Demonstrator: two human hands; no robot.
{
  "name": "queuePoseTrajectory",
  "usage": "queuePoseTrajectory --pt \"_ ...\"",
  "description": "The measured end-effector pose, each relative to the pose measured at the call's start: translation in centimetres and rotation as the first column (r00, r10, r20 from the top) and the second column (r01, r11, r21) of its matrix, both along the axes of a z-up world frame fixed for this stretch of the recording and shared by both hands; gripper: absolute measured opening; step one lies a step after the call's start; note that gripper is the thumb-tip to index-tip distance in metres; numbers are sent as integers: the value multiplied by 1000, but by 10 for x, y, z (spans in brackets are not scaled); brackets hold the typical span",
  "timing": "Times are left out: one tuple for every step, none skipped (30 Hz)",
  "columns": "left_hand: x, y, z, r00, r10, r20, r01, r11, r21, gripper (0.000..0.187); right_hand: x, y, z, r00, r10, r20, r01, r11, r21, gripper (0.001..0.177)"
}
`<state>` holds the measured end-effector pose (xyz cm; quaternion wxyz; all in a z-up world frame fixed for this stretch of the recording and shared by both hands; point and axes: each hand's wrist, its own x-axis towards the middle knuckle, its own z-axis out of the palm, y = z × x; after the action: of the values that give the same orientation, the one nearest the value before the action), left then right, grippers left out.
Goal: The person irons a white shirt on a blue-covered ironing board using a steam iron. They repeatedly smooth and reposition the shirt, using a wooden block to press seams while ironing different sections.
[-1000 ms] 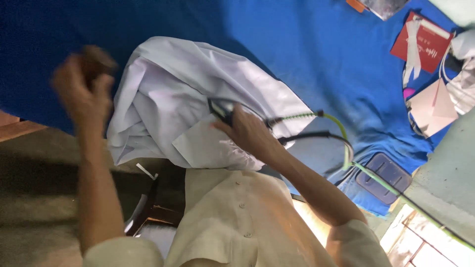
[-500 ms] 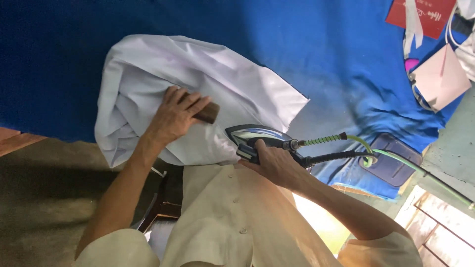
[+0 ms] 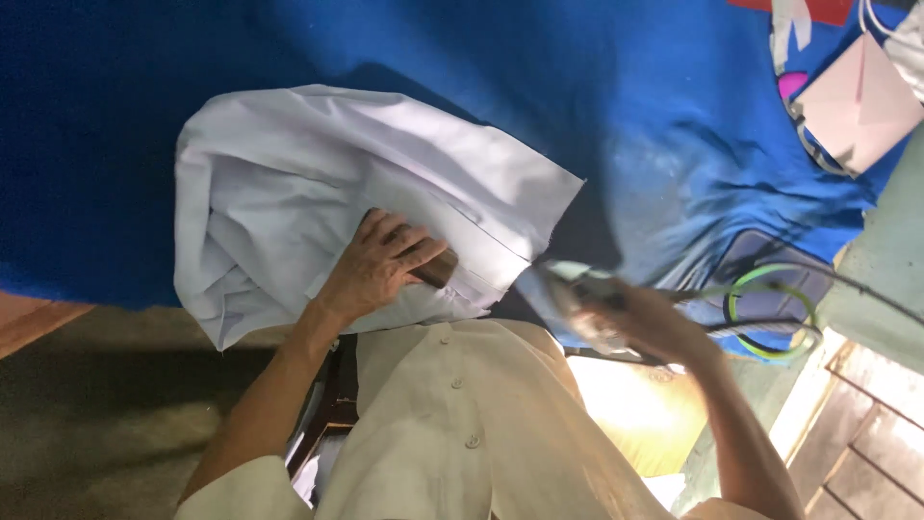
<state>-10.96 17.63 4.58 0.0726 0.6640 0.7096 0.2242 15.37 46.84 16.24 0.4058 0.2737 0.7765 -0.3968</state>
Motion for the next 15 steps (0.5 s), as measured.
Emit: queuePoseTrajectory --pt "0 -2 -2 1000 6 20 -6 1000 7 60 13 13 2 966 -257 36 256 966 25 50" --pt "0 -3 -5 999 18 35 -19 1000 14 53 25 27 4 868 -492 58 489 870 60 46" --pt "-1 -3 -6 999 15 37 -16 1000 17 53 55 41 -18 867 -495 58 492 868 63 46" --pt "0 -4 -8 999 14 35 -15 1000 20 53 89 54 -39 782 -620 -61 623 776 100 44" --pt "0 -4 -10 999 13 33 -14 1000 23 54 125 65 -59 672 -717 -184 740 662 120 44" --pt "-2 -2 0 999 10 43 -11 1000 24 54 121 64 -53 672 -719 -178 740 660 129 44" --pt "-5 -1 9 1000 -21 7 22 999 -39 66 118 63 -47 581 -785 -215 811 538 230 51" --pt "-9 1 19 998 -55 -30 51 993 -102 81 113 63 -42 485 -834 -264 859 400 319 59" --pt "-8 1 18 998 -56 -22 54 994 -100 81 118 66 -44 486 -834 -261 857 398 326 59" --pt "-8 1 18 998 -54 -18 52 994 -98 80 120 69 -47 387 -874 -295 909 307 283 61" --pt "-9 0 19 999 -51 -14 49 994 -95 80 123 73 -51 282 -903 -324 949 212 235 64" --pt "-9 -1 17 999 -45 -13 44 994 -97 80 125 72 -48 288 -902 -322 947 218 235 64" --pt "-9 -2 15 999 -49 -20 47 994 -96 79 127 71 -44 277 -910 -308 950 211 231 66" --pt "-8 -2 13 998 -52 -28 49 994 -93 78 130 71 -41 266 -917 -296 953 203 226 69" --pt "-9 -1 14 999 -46 -27 43 995 -93 78 129 70 -40 272 -916 -296 951 209 226 69"
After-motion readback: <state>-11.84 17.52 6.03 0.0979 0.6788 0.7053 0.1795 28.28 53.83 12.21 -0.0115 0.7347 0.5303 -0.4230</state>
